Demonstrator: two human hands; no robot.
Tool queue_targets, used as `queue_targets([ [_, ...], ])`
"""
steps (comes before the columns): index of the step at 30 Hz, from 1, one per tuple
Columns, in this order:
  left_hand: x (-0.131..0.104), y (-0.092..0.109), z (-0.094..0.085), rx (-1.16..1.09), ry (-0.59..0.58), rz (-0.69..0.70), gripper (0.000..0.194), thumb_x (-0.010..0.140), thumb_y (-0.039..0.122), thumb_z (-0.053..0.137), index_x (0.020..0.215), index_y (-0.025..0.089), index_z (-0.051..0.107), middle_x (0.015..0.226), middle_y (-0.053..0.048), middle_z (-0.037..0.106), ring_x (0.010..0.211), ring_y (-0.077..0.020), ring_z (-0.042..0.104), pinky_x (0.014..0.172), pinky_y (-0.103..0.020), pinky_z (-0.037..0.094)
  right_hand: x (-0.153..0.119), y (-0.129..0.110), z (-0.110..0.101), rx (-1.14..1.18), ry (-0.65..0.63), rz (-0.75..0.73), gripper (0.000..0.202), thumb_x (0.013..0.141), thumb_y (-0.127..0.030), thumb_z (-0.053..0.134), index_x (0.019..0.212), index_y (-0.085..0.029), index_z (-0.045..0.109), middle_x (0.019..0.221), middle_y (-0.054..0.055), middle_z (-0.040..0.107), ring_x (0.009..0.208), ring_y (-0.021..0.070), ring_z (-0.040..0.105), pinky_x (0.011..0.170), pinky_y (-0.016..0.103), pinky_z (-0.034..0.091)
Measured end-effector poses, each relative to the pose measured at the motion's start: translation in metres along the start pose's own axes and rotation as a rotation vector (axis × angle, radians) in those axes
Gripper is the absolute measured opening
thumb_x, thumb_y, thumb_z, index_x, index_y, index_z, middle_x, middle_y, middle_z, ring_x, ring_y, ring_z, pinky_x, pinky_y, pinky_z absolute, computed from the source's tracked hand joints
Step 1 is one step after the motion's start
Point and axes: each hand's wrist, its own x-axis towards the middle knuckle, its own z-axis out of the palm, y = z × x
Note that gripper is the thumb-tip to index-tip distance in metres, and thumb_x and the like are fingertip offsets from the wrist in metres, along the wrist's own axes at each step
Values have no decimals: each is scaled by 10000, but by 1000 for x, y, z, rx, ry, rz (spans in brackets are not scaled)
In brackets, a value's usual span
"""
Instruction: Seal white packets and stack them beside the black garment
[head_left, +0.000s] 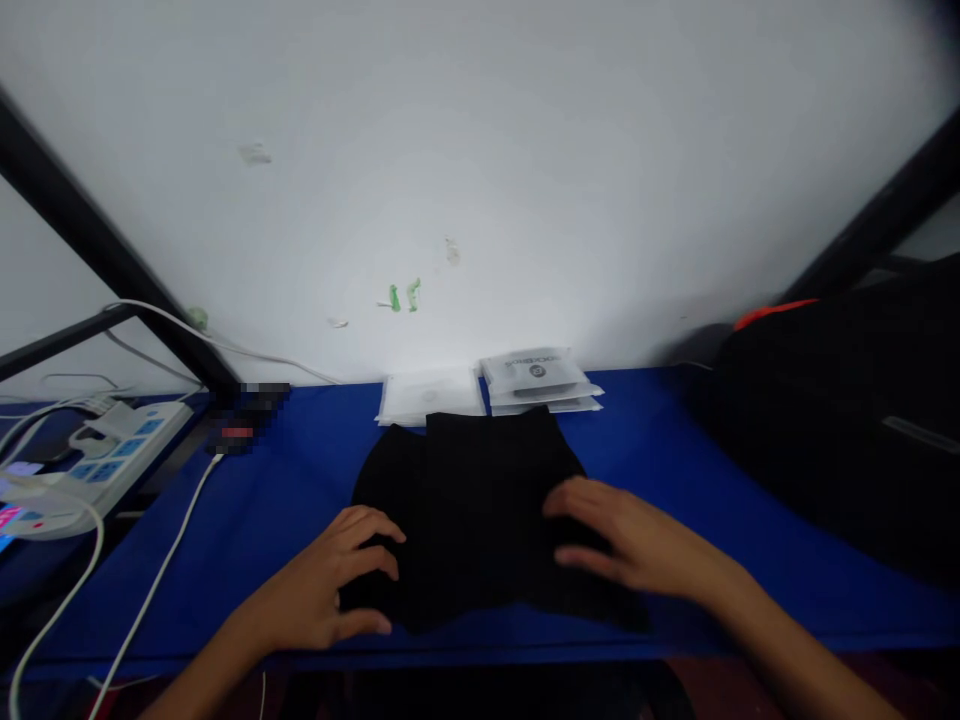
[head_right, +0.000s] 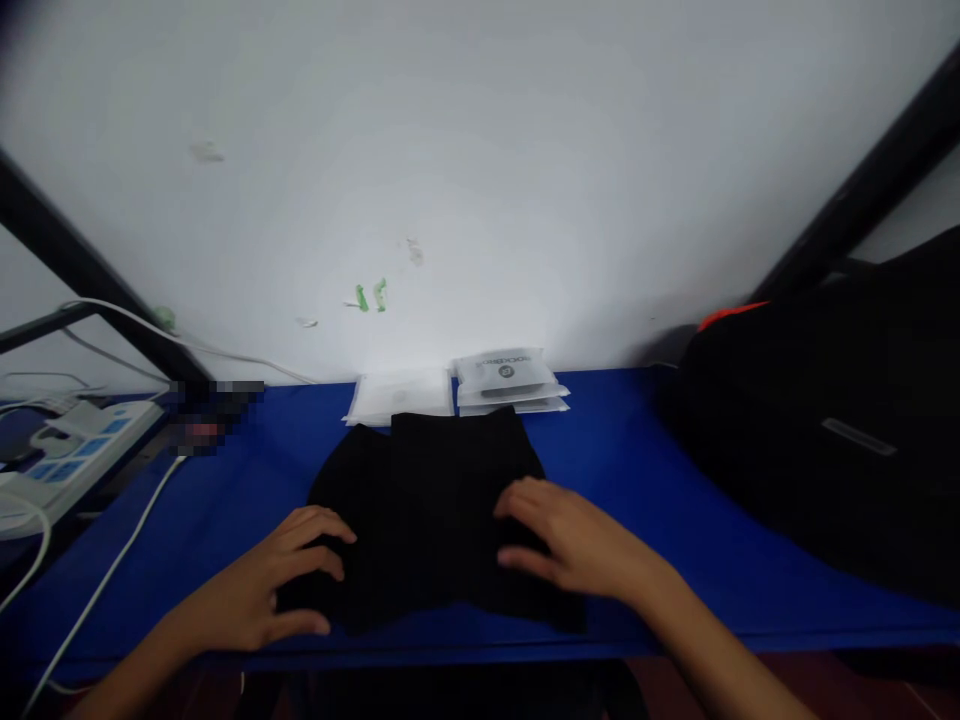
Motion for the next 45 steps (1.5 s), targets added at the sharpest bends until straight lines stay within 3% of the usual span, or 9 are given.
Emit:
queue_targets([
  [4,-1,-1,2,-42,-7,14,42,919,286,619,916,246,632,1276,-47,553,1237,-255,458,1113,-464,273,-35,-26,12,82,-103,106,424,818,-496,697,1127,-212,631,1338,133,576,1249,326,531,1022,463,471],
  [8,-4,-1,1,-113,25,6,93,953,307,575,902,239,613,1225,-40,593,1223,-231,475,1079,-408,327,-50,-20,17,113,-68,172,200,938,-351,533,1048,-228,645,1386,99,559,1315,293,484,1065,453,436],
  [12,-2,-5,-4,-122,142,-41,104,991,289,487,962,236,572,1153,-43,626,1127,-198,541,998,-358,406,-48,-13,5,144,-4,164,236,983,-362,449,1081,-255,635,1237,72,661,1164,255,609,969,402,502],
  [15,13,-16,-13,-10,301,-93,138,999,285,434,965,222,551,1090,-55,640,1029,-204,581,929,-369,442,-30,1,-9,109,99,189,267,1000,-384,403,1078,-248,619,1015,62,711,932,230,682,825,371,543],
  [18,44,-30,-23,218,412,-150,129,964,274,457,948,200,562,1061,-83,636,1021,-253,575,919,-429,443,3,29,-15,-86,237,168,265,987,-351,395,1084,-207,595,1019,102,681,930,254,665,820,401,539],
  [24,120,-55,-26,340,347,-207,343,914,264,523,1242,164,514,1240,-143,558,1121,-292,547,954,-446,446,71,75,-5,-474,286,140,287,934,-230,483,1196,-147,566,1158,168,621,1078,303,588,922,435,491],
  [28,144,-65,-21,331,339,-196,267,861,292,617,1100,179,578,1122,-115,609,1046,-289,570,915,-439,454,87,81,-3,-510,272,150,242,890,-185,530,1115,-144,608,1077,160,619,1013,304,581,874,433,487],
  [41,117,-32,-24,172,474,-63,57,857,185,536,912,196,540,940,-56,624,911,-220,576,848,-385,452,61,69,-23,-306,368,73,64,848,-151,527,873,-209,535,1066,112,580,1032,279,542,874,432,476],
  [45,88,-6,-29,44,288,129,69,890,268,586,928,210,582,912,-24,637,887,-186,582,841,-335,455,23,46,-24,44,229,-48,35,887,-228,554,869,-218,525,1190,101,592,1104,250,550,921,427,466],
])
